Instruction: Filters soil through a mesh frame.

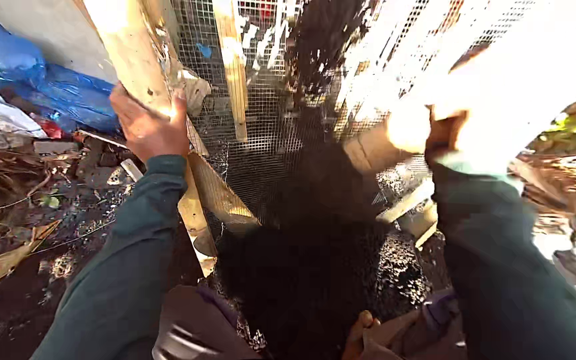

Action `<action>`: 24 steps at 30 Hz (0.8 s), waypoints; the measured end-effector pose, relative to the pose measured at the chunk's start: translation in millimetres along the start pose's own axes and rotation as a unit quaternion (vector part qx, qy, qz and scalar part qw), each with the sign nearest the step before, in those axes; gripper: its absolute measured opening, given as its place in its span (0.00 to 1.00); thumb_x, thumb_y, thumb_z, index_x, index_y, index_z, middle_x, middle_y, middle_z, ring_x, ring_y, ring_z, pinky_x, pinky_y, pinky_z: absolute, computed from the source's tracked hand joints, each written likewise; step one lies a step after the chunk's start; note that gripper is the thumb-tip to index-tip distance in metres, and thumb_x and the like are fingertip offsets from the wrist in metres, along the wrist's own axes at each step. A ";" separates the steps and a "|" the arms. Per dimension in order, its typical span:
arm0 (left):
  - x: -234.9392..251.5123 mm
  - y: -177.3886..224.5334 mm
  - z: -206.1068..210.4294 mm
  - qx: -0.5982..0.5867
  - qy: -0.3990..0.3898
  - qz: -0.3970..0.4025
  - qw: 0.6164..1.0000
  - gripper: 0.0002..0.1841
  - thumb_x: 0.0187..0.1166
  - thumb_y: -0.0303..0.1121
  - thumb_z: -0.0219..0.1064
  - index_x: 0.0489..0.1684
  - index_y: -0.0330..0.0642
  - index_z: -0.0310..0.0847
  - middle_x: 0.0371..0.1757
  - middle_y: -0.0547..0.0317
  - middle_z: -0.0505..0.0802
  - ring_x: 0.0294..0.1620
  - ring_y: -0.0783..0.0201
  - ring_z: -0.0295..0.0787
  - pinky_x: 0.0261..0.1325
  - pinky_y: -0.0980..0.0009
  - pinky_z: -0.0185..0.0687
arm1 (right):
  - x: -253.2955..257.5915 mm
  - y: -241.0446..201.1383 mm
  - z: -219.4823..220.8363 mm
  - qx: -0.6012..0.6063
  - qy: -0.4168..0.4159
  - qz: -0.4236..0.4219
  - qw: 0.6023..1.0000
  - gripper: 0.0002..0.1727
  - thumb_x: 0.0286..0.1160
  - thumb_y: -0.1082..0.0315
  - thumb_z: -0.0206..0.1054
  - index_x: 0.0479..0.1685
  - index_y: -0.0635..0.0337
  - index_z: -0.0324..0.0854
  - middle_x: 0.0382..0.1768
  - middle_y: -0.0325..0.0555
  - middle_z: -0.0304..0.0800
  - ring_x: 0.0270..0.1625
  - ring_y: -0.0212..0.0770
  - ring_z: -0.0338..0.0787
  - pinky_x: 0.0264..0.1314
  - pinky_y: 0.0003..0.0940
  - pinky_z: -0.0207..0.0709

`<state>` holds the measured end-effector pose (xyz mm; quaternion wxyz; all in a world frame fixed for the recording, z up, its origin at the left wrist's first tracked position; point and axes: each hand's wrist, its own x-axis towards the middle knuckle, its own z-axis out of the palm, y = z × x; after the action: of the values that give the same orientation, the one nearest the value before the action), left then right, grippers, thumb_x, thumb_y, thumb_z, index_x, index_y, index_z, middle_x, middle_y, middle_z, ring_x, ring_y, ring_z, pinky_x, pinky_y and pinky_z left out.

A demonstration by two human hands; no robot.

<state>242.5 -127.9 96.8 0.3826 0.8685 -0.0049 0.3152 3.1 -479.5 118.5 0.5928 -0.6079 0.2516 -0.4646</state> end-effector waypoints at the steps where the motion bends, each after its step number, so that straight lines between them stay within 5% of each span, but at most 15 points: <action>1: 0.1 -0.5 0.6 0.000 -0.002 0.002 1.000 0.54 0.68 0.69 0.67 0.88 0.35 0.57 0.80 0.39 0.79 0.77 0.47 0.80 0.77 0.48 0.75 | -15.3 36.7 -30.1 -0.014 0.070 0.098 0.993 0.11 0.86 0.65 0.59 0.58 0.60 0.75 0.42 0.40 0.85 0.44 0.33 0.86 0.50 0.35 0.84; 3: 0.6 -0.6 0.1 -0.004 -0.004 0.000 1.000 0.54 0.67 0.68 0.68 0.87 0.35 0.57 0.79 0.39 0.79 0.77 0.47 0.80 0.76 0.48 0.74 | -44.7 125.9 -97.2 -0.118 0.155 0.215 0.957 0.24 0.78 0.64 0.66 0.69 0.66 0.73 0.56 0.57 0.83 0.55 0.48 0.85 0.58 0.50 0.81; 5: -0.2 -1.1 -1.5 0.000 -0.004 -0.006 1.000 0.53 0.67 0.68 0.68 0.87 0.37 0.58 0.79 0.43 0.80 0.76 0.51 0.81 0.76 0.51 0.75 | -79.8 219.4 -170.8 -0.325 0.162 0.232 0.903 0.34 0.77 0.61 0.67 0.75 0.78 0.69 0.65 0.76 0.81 0.65 0.64 0.86 0.62 0.61 0.82; 7: -1.1 0.1 -2.9 0.004 -0.008 -0.007 1.000 0.53 0.68 0.68 0.68 0.88 0.38 0.56 0.79 0.44 0.79 0.76 0.53 0.81 0.76 0.52 0.76 | -107.9 261.8 -207.0 -0.451 0.108 0.395 0.793 0.35 0.88 0.58 0.57 0.85 0.76 0.60 0.80 0.75 0.70 0.82 0.63 0.75 0.83 0.60 0.67; 9: -1.4 2.5 -3.6 0.006 -0.003 -0.008 1.000 0.53 0.68 0.68 0.69 0.88 0.38 0.56 0.78 0.42 0.80 0.74 0.50 0.82 0.74 0.49 0.77 | -129.0 305.2 -220.7 -0.460 0.116 0.489 0.733 0.32 0.84 0.59 0.63 0.80 0.73 0.68 0.77 0.68 0.76 0.80 0.58 0.78 0.82 0.56 0.70; 14: 0.5 -6.7 1.9 -0.003 0.025 0.031 0.999 0.54 0.70 0.66 0.69 0.88 0.32 0.53 0.77 0.39 0.80 0.76 0.54 0.81 0.79 0.57 0.74 | -146.3 320.8 -209.9 -0.361 0.107 0.495 0.783 0.28 0.72 0.69 0.72 0.71 0.71 0.76 0.68 0.68 0.82 0.70 0.58 0.83 0.72 0.58 0.75; 19: 7.6 -22.7 10.0 -0.017 0.017 0.017 1.000 0.56 0.73 0.69 0.66 0.90 0.31 0.50 0.83 0.41 0.75 0.84 0.60 0.73 0.87 0.62 0.66 | -185.8 328.6 -171.5 -0.254 0.168 0.518 0.799 0.27 0.68 0.67 0.74 0.66 0.70 0.78 0.60 0.67 0.86 0.60 0.60 0.87 0.59 0.64 0.79; 24: 6.6 -19.5 11.8 -0.001 0.048 0.006 0.999 0.56 0.71 0.68 0.68 0.91 0.33 0.50 0.83 0.42 0.75 0.83 0.61 0.73 0.87 0.63 0.66 | -232.5 323.1 -104.4 -0.112 0.159 0.562 0.804 0.21 0.79 0.65 0.65 0.67 0.66 0.75 0.54 0.61 0.86 0.52 0.53 0.87 0.51 0.57 0.83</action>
<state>259.0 -120.5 81.5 0.3812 0.8521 0.0079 0.3585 -110.6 -386.3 -265.9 0.6295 -0.3399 0.6902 -0.1086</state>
